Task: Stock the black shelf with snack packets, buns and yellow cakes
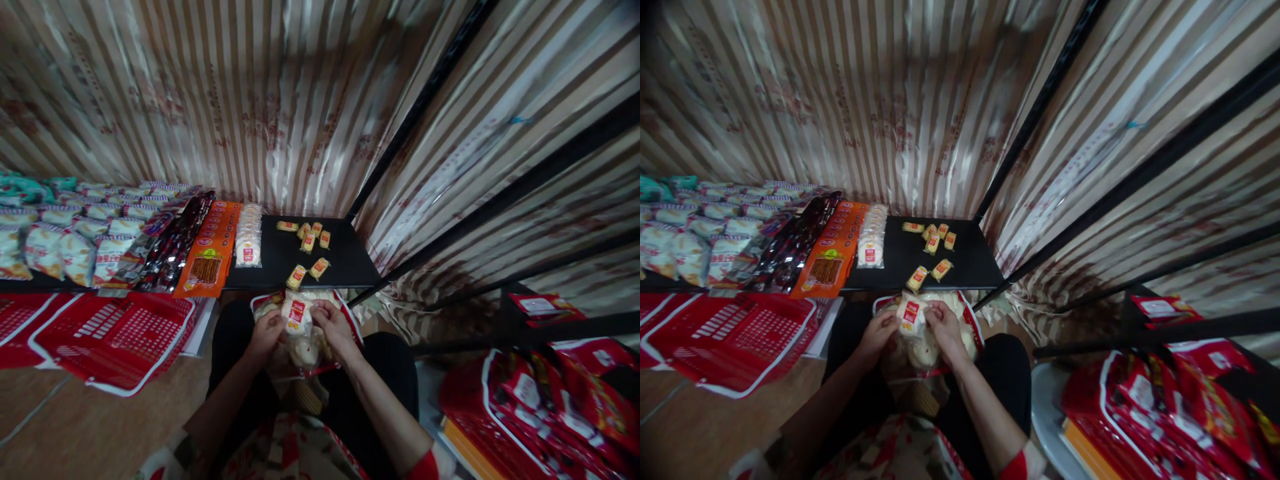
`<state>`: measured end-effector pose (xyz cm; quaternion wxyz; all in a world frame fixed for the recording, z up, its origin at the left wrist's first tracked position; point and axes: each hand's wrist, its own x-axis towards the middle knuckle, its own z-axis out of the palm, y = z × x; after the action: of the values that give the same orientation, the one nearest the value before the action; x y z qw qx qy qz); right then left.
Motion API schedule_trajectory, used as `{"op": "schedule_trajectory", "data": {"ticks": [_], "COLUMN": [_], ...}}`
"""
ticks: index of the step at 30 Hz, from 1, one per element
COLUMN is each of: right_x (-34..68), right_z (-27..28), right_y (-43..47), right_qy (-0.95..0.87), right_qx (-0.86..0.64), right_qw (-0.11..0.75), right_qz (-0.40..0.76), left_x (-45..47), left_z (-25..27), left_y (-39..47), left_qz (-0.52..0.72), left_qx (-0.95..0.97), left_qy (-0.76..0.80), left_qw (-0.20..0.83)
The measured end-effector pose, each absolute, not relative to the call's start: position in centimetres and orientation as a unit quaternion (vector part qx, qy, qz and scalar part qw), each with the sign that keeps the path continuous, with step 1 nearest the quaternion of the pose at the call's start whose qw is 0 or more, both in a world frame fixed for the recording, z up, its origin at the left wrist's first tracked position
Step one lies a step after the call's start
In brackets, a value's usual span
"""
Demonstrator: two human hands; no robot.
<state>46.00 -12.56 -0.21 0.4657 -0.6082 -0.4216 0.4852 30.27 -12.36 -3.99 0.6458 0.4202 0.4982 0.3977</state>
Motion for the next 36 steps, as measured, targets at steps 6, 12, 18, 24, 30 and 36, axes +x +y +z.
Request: {"op": "schedule_trajectory", "data": {"ticks": [6,12,18,24,30,36], "right_x": [44.0,41.7,40.1,39.0,38.1,37.1], "right_z": [2.2,5.5,5.6,3.4,-0.4,-2.6], "right_y": [-11.4,-9.9,-8.1,-6.6,-3.0,0.7], "right_qy": [-0.662,-0.849,-0.876,-0.841,-0.63,-0.567], "right_qx": [-0.564,-0.441,-0.435,-0.462,-0.543,-0.586], "right_qw": [0.404,0.258,0.161,0.187,0.331,0.337], "right_qz": [0.283,0.135,0.135,0.212,0.447,0.471], "left_x": [25.2,22.1,21.8,21.7,22.7,23.4], "left_z": [0.9,5.4,6.0,5.3,2.8,-1.7], "left_y": [-10.4,-9.2,-8.1,-7.0,-6.9,-5.8], "left_qz": [0.324,0.163,0.126,0.207,0.361,0.311], "left_qx": [0.653,0.833,0.874,0.85,0.738,0.749], "left_qy": [0.531,0.494,0.459,0.48,0.569,0.586], "left_qw": [0.432,0.188,0.095,0.061,-0.019,-0.004]}}
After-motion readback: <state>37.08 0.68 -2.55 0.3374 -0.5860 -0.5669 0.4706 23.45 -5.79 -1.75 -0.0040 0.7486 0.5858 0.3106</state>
